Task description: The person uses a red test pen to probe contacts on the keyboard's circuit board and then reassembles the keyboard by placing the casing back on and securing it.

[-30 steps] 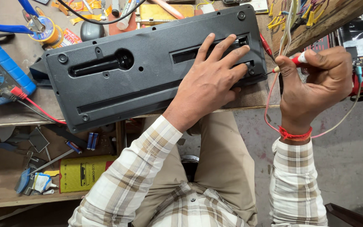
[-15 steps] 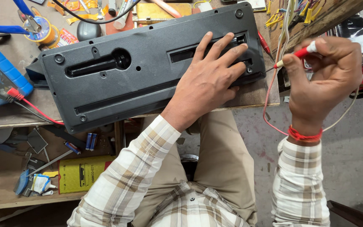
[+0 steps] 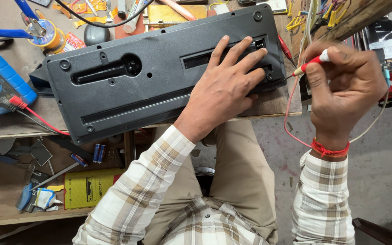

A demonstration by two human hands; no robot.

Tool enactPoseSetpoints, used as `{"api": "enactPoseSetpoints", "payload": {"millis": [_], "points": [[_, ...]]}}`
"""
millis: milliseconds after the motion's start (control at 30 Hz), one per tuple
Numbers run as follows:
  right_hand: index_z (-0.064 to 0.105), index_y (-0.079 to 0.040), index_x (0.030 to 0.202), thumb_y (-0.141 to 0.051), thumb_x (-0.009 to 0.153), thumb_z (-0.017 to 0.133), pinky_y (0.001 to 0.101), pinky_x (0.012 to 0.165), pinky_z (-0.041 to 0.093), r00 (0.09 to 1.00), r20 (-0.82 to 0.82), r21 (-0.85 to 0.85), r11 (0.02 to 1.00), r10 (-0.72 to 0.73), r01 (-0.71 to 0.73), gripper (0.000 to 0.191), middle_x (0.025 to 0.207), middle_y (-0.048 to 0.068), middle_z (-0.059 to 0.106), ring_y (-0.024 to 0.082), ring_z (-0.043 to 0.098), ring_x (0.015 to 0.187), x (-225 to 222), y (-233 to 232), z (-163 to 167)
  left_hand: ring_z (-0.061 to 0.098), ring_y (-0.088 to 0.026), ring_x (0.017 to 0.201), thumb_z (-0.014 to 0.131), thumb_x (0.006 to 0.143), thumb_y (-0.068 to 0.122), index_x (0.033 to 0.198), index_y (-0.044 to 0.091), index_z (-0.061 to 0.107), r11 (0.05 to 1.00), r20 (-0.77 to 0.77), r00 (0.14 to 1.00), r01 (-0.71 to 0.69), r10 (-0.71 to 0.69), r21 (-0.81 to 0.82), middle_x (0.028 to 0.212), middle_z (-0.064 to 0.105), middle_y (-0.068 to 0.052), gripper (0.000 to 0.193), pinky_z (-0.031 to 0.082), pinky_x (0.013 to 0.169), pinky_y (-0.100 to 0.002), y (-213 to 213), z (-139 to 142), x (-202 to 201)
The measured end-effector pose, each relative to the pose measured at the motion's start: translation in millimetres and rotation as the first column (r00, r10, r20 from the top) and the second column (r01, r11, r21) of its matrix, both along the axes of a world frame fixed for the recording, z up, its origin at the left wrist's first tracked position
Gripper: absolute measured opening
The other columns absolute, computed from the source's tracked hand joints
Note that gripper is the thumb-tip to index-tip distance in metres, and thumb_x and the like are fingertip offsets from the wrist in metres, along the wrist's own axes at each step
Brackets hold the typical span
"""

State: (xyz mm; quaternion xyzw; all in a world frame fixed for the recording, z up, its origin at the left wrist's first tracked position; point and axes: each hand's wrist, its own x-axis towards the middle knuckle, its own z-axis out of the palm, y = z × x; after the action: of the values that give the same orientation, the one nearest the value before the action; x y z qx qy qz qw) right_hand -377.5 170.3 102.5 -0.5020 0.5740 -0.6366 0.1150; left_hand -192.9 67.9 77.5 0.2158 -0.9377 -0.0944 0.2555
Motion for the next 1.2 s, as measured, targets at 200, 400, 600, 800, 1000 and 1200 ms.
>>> {"api": "enactPoseSetpoints", "payload": {"millis": [200, 400, 600, 800, 1000, 1200], "points": [[0.054, 0.003, 0.103, 0.000, 0.097, 0.090, 0.0237, 0.078, 0.059, 0.955, -0.278, -0.183, 0.982, -0.106, 0.056, 0.037, 0.099, 0.009, 0.058, 0.016, 0.063, 0.085, 4, -8, -15, 0.037, -0.032, 0.148, 0.082, 0.071, 0.019, 0.111, 0.012, 0.071, 1.000, 0.001, 1.000, -0.010, 0.010, -0.020, 0.149, 0.053, -0.007, 0.042, 0.018, 0.126, -0.059, 1, -2, -1], [0.053, 0.001, 0.109, -0.005, 0.105, 0.086, 0.0219, 0.079, 0.061, 1.000, -0.027, -0.018, 1.000, -0.006, 0.006, 0.033, 0.110, 0.008, 0.070, 0.013, 0.070, 0.089, -19, 0, -10, 0.037, -0.033, 0.147, 0.084, 0.071, 0.022, 0.109, 0.012, 0.071, 1.000, 0.002, 1.000, -0.009, 0.009, -0.008, 0.149, 0.053, -0.008, 0.042, 0.018, 0.126, -0.059, 1, -2, -1], [0.051, 0.003, 0.106, 0.002, 0.094, 0.092, 0.0228, 0.071, 0.052, 0.968, -0.227, -0.116, 0.989, -0.111, 0.086, 0.042, 0.101, 0.011, 0.056, 0.011, 0.059, 0.082, -12, 3, -14, 0.037, -0.033, 0.148, 0.085, 0.073, 0.023, 0.110, 0.011, 0.071, 1.000, -0.014, 1.000, -0.002, 0.002, -0.006, 0.149, 0.053, -0.008, 0.041, 0.017, 0.126, -0.059, 2, -3, 0], [0.048, 0.002, 0.112, -0.001, 0.103, 0.086, 0.0217, 0.080, 0.059, 0.998, -0.062, -0.038, 0.999, 0.017, -0.019, 0.039, 0.117, 0.010, 0.069, 0.011, 0.067, 0.090, -19, 3, -16, 0.037, -0.033, 0.147, 0.085, 0.071, 0.023, 0.110, 0.011, 0.071, 1.000, -0.005, 1.000, 0.000, 0.000, -0.010, 0.148, 0.054, -0.008, 0.043, 0.017, 0.126, -0.059, 1, -2, 0], [0.047, 0.001, 0.112, 0.004, 0.100, 0.093, 0.0226, 0.080, 0.060, 0.979, -0.202, -0.187, 0.982, -0.033, -0.005, 0.047, 0.106, 0.008, 0.055, 0.011, 0.062, 0.090, -15, -3, -18, 0.037, -0.034, 0.147, 0.086, 0.072, 0.024, 0.110, 0.010, 0.070, 1.000, -0.025, 1.000, 0.012, -0.012, -0.007, 0.148, 0.054, -0.009, 0.044, 0.018, 0.125, -0.059, 2, -2, 0], [0.049, -0.005, 0.098, -0.010, 0.086, 0.087, 0.0201, 0.079, 0.059, 0.999, 0.050, 0.036, 0.999, 0.011, -0.013, 0.041, 0.099, 0.006, 0.066, 0.011, 0.066, 0.087, -4, 1, -9, 0.037, -0.033, 0.147, 0.085, 0.069, 0.020, 0.110, 0.011, 0.071, 1.000, -0.001, 1.000, 0.003, -0.003, -0.017, 0.148, 0.054, -0.008, 0.044, 0.018, 0.125, -0.059, 1, -2, 0]]}}
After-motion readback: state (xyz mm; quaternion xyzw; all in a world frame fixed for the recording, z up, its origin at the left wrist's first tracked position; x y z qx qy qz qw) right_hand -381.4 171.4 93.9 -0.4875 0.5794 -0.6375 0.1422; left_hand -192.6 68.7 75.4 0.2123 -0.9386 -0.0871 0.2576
